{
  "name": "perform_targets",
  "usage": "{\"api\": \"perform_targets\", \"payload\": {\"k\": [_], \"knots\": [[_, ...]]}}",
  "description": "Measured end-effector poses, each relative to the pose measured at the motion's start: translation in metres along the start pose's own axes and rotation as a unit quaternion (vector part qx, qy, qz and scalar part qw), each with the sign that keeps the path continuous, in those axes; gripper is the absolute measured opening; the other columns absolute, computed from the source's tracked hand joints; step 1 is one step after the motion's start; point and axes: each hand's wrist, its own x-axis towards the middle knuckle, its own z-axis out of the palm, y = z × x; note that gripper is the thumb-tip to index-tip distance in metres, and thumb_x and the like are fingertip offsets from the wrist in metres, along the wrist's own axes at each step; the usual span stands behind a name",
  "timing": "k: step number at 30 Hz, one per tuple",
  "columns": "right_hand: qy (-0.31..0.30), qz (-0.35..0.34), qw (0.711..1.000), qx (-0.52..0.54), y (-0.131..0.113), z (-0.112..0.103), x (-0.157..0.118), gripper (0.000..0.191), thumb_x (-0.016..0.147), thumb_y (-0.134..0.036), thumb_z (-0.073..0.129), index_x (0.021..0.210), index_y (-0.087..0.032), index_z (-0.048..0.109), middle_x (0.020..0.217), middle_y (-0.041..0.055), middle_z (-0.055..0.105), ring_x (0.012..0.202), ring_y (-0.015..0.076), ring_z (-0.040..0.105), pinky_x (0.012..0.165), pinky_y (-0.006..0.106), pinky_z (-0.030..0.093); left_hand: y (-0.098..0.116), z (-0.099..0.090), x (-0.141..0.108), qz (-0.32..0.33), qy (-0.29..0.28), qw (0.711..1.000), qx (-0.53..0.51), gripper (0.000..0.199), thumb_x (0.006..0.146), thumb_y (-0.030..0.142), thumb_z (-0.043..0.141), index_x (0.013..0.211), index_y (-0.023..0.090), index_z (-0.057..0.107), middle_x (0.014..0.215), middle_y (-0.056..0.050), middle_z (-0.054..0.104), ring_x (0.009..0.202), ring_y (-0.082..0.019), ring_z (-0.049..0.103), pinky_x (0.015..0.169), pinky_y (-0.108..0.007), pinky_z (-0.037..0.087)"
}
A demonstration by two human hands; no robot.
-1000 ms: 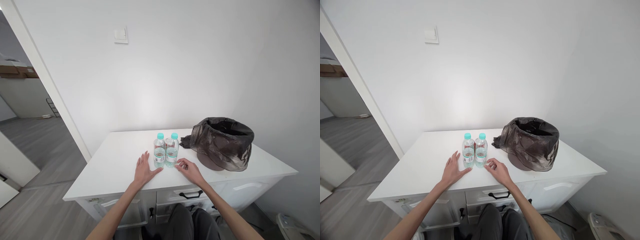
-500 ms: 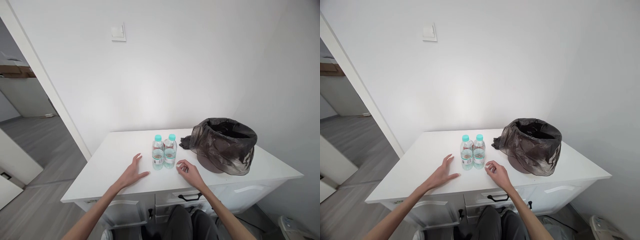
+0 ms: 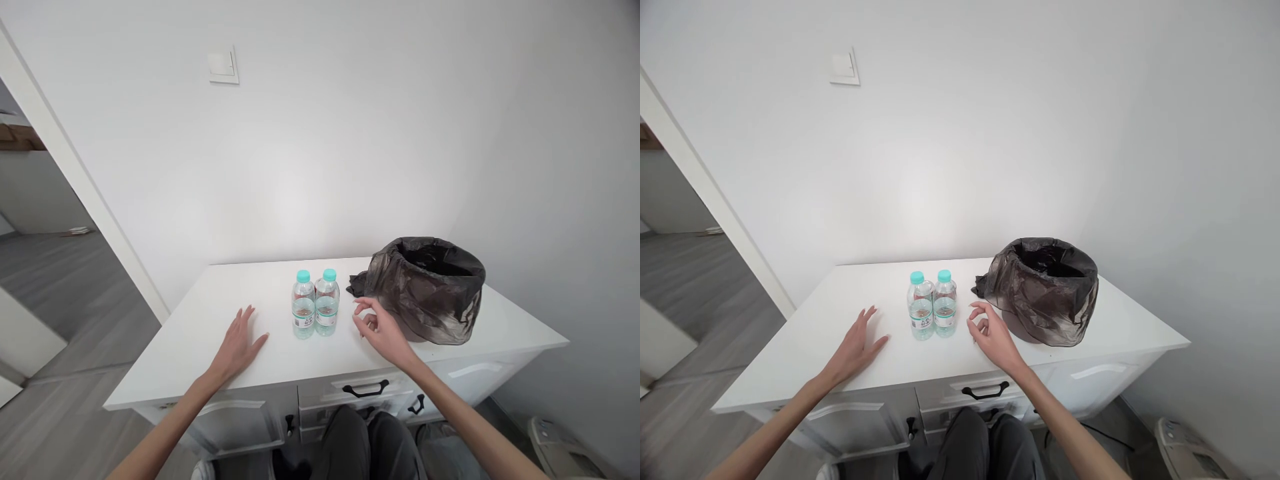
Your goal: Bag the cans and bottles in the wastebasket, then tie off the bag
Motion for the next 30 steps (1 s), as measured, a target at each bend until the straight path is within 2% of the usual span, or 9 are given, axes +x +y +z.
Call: {"api": "perform_targets", "payload": {"k": [3,6,9,13,17,20,24,28,30], "knots": [[-0.011,-0.047,0.997,-0.067,-0.032,-0.020,0.014,0.034,0.094,-0.048,0.061,0.119,-0.026,0.061,0.109,0.0079,0.069,0.069,0.0175,0.066,0.060,0.032,0.054,-0.016,0.004,-0.001,-0.031,0.015,0.999,0.025,0.080,0.099,0.062,0.044,0.162,0.015,0.029,0.168,-0.019,0.038,0.161,-0.037,0.023,0.128,-0.059,0.027],[-0.028,-0.089,0.986,-0.136,-0.047,-0.030,0.039,0.027,0.096,-0.042,0.060,0.117,-0.026,0.066,0.116,0.0094,0.069,0.078,0.0195,0.068,0.066,0.033,0.056,-0.016,0.004,-0.001,-0.064,0.039,0.997,0.033,0.075,0.099,0.061,0.039,0.156,0.012,0.040,0.164,-0.021,0.044,0.159,-0.039,0.028,0.129,-0.059,0.025],[-0.061,-0.114,0.970,-0.208,-0.044,-0.029,0.068,0.025,0.098,-0.033,0.055,0.119,-0.026,0.067,0.123,0.0094,0.067,0.079,0.0185,0.069,0.072,0.034,0.057,-0.010,0.003,-0.003,-0.069,0.046,0.996,0.030,0.071,0.098,0.058,0.037,0.152,0.012,0.045,0.163,-0.020,0.046,0.160,-0.038,0.028,0.130,-0.058,0.024],[-0.132,-0.148,0.938,-0.286,-0.033,-0.020,0.102,0.037,0.095,-0.022,0.055,0.130,-0.028,0.065,0.131,0.0086,0.066,0.082,0.0187,0.071,0.077,0.035,0.056,-0.007,0.004,-0.005,-0.079,0.037,0.996,0.033,0.071,0.099,0.056,0.036,0.151,0.010,0.046,0.164,-0.021,0.044,0.160,-0.038,0.027,0.131,-0.056,0.023],[-0.191,-0.165,0.917,-0.309,-0.042,-0.020,0.122,0.041,0.092,-0.018,0.059,0.131,-0.030,0.068,0.132,0.0077,0.067,0.086,0.0205,0.072,0.074,0.034,0.055,-0.013,0.008,-0.006,-0.073,0.037,0.995,0.056,0.069,0.100,0.056,0.036,0.151,0.010,0.046,0.165,-0.021,0.043,0.160,-0.037,0.027,0.131,-0.054,0.025],[-0.161,-0.169,0.926,-0.296,-0.065,-0.028,0.122,0.033,0.095,-0.022,0.058,0.124,-0.029,0.072,0.128,0.0077,0.070,0.085,0.0223,0.073,0.075,0.036,0.057,-0.019,0.015,-0.006,-0.060,0.038,0.994,0.086,0.067,0.102,0.056,0.034,0.151,0.011,0.046,0.166,-0.019,0.042,0.160,-0.035,0.027,0.130,-0.052,0.026],[-0.090,-0.144,0.953,-0.252,-0.094,-0.033,0.106,0.033,0.106,-0.042,0.046,0.126,-0.029,0.069,0.127,0.0074,0.070,0.084,0.0209,0.074,0.076,0.036,0.059,-0.026,0.022,-0.004,-0.045,0.040,0.993,0.106,0.067,0.104,0.055,0.036,0.151,0.009,0.047,0.166,-0.019,0.041,0.160,-0.036,0.027,0.130,-0.053,0.027],[-0.101,-0.159,0.934,-0.302,-0.106,-0.022,0.087,0.036,0.106,-0.053,0.050,0.131,-0.033,0.066,0.131,0.0048,0.067,0.086,0.0180,0.073,0.085,0.037,0.059,-0.030,0.025,-0.002,-0.042,0.038,0.992,0.112,0.069,0.104,0.055,0.036,0.152,0.006,0.046,0.166,-0.020,0.041,0.160,-0.037,0.028,0.130,-0.054,0.028],[-0.110,-0.167,0.920,-0.338,-0.108,-0.014,0.082,0.035,0.105,-0.054,0.053,0.130,-0.033,0.066,0.131,0.0040,0.065,0.080,0.0154,0.072,0.083,0.036,0.058,-0.030,0.024,-0.001,-0.040,0.042,0.992,0.116,0.068,0.104,0.055,0.036,0.151,0.006,0.048,0.166,-0.020,0.042,0.159,-0.037,0.029,0.129,-0.054,0.029]]}}
